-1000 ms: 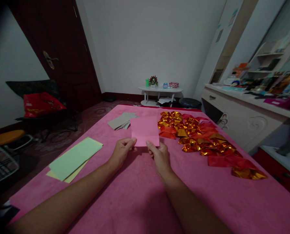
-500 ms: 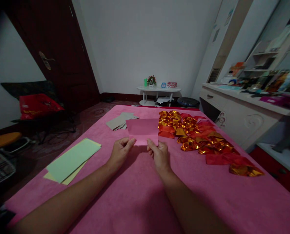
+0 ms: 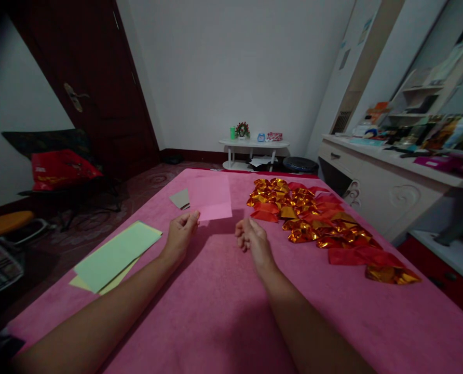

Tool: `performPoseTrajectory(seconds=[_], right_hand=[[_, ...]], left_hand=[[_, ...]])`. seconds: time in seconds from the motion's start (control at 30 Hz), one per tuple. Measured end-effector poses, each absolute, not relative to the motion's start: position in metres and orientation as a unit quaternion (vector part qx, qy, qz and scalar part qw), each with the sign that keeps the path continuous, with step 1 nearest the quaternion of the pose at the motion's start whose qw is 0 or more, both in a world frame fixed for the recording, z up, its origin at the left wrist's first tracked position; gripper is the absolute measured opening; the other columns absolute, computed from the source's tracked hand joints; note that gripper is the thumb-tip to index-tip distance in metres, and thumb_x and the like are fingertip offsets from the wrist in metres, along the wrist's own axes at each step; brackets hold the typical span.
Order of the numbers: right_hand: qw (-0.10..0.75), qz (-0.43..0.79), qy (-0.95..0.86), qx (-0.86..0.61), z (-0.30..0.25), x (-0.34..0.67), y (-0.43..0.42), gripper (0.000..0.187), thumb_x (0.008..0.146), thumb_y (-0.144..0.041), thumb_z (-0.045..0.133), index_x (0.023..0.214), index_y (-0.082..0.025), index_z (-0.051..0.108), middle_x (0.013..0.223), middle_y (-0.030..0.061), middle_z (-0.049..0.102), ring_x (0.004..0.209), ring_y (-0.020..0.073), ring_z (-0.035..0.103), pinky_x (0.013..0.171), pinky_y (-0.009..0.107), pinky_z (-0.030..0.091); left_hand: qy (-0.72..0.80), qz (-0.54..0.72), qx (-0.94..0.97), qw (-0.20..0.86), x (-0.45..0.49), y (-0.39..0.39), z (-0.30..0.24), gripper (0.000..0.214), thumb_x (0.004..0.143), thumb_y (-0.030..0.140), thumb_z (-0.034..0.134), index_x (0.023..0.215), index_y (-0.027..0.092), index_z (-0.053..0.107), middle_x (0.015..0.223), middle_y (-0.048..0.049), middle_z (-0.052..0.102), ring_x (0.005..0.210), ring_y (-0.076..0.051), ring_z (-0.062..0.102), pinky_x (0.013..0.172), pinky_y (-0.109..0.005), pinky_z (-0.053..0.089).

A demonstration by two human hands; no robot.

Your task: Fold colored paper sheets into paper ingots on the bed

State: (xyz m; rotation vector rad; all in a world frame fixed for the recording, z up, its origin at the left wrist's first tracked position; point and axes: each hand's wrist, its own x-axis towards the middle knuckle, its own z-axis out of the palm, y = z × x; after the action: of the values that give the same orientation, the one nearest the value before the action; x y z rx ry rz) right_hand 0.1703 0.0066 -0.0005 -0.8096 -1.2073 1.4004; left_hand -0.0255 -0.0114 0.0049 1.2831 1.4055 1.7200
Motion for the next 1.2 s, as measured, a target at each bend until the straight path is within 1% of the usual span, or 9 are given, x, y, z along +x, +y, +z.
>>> performPoseTrajectory(seconds=[0.1,0.2,0.37,0.47,0.57,0.77,0.93,1.1,1.2], right_hand=[[0.502,0.573,-0.542,-0.354,-0.002,0.162,0.002,0.036,0.076,-0.052,0.064,0.074,-0.016,0.060,0.061,-0.0007,0.059,0.046,0.0081,0.047,0.043,0.021,0.033],[0.505,0.564,-0.527,-0.387,-0.005,0.160,0.000,0.036,0.075,-0.048,0.065,0.064,-0.014,0.061,0.049,-0.0026,0.053,0.040,0.0065,0.041,0.040,0.020,0.027],[0.504,0.589,-0.514,-0.367,-0.005,0.158,-0.004,0.037,0.078,-0.048,0.061,0.064,-0.014,0.064,0.048,-0.0023,0.052,0.040,0.0065,0.040,0.040,0.020,0.025],[0.522,0.579,-0.511,-0.362,-0.005,0.151,-0.008,0.039,0.080,-0.051,0.058,0.065,-0.015,0.061,0.049,-0.0032,0.051,0.041,0.0069,0.039,0.041,0.020,0.026],[0.515,0.557,-0.543,-0.361,-0.009,0.144,-0.013,0.044,0.082,-0.053,0.054,0.059,-0.016,0.056,0.047,-0.0035,0.048,0.041,0.0077,0.038,0.042,0.021,0.026],[0.464,0.568,-0.577,-0.359,-0.007,0.142,-0.022,0.045,0.084,-0.053,0.051,0.058,-0.017,0.056,0.045,-0.0043,0.044,0.041,0.0075,0.034,0.041,0.022,0.023],[0.465,0.558,-0.579,-0.370,-0.002,0.145,-0.022,0.041,0.083,-0.048,0.055,0.057,-0.016,0.058,0.044,-0.0041,0.044,0.041,0.0070,0.035,0.042,0.021,0.022],[0.452,0.565,-0.581,-0.372,-0.003,0.147,-0.020,0.041,0.081,-0.046,0.056,0.054,-0.016,0.058,0.042,-0.0041,0.044,0.039,0.0068,0.036,0.041,0.021,0.023],[0.441,0.578,-0.570,-0.384,-0.004,0.150,-0.018,0.037,0.077,-0.045,0.060,0.054,-0.016,0.057,0.042,-0.0038,0.046,0.038,0.0070,0.036,0.040,0.021,0.024]], left_hand=[[0.504,0.616,0.524,0.302,-0.010,-0.017,0.006,0.042,0.079,0.045,0.058,0.052,0.015,0.047,0.050,0.0049,0.036,0.048,-0.008,0.031,0.047,-0.021,0.023],[0.488,0.602,0.547,0.317,-0.003,-0.019,0.007,0.042,0.079,0.044,0.059,0.051,0.015,0.047,0.050,0.0052,0.035,0.049,-0.007,0.031,0.048,-0.021,0.024],[0.493,0.660,0.474,0.309,-0.007,-0.020,0.010,0.045,0.079,0.049,0.059,0.052,0.015,0.045,0.049,0.0057,0.036,0.047,-0.006,0.031,0.045,-0.020,0.024],[0.442,0.655,0.472,0.390,0.005,-0.028,0.014,0.043,0.075,0.054,0.062,0.059,0.016,0.050,0.049,0.0049,0.045,0.044,-0.007,0.038,0.044,-0.019,0.031],[0.383,0.554,0.547,0.497,0.024,-0.036,0.016,0.044,0.073,0.053,0.065,0.055,0.014,0.056,0.051,-0.0026,0.057,0.046,-0.012,0.053,0.049,-0.024,0.044],[0.415,0.587,0.536,0.442,0.032,-0.038,0.018,0.048,0.083,0.049,0.053,0.049,0.015,0.053,0.044,-0.0024,0.054,0.044,-0.014,0.054,0.048,-0.025,0.044],[0.474,0.650,0.482,0.347,0.009,-0.028,0.015,0.035,0.079,0.045,0.060,0.064,0.013,0.059,0.060,-0.0016,0.060,0.056,-0.013,0.054,0.054,-0.023,0.042],[0.485,0.640,0.497,0.330,-0.005,-0.020,0.011,0.040,0.081,0.046,0.057,0.059,0.014,0.051,0.055,0.0025,0.048,0.051,-0.009,0.042,0.049,-0.021,0.032],[0.462,0.617,0.521,0.366,-0.006,-0.020,0.011,0.038,0.081,0.044,0.057,0.060,0.013,0.052,0.056,0.0030,0.045,0.051,-0.008,0.039,0.049,-0.021,0.029]])
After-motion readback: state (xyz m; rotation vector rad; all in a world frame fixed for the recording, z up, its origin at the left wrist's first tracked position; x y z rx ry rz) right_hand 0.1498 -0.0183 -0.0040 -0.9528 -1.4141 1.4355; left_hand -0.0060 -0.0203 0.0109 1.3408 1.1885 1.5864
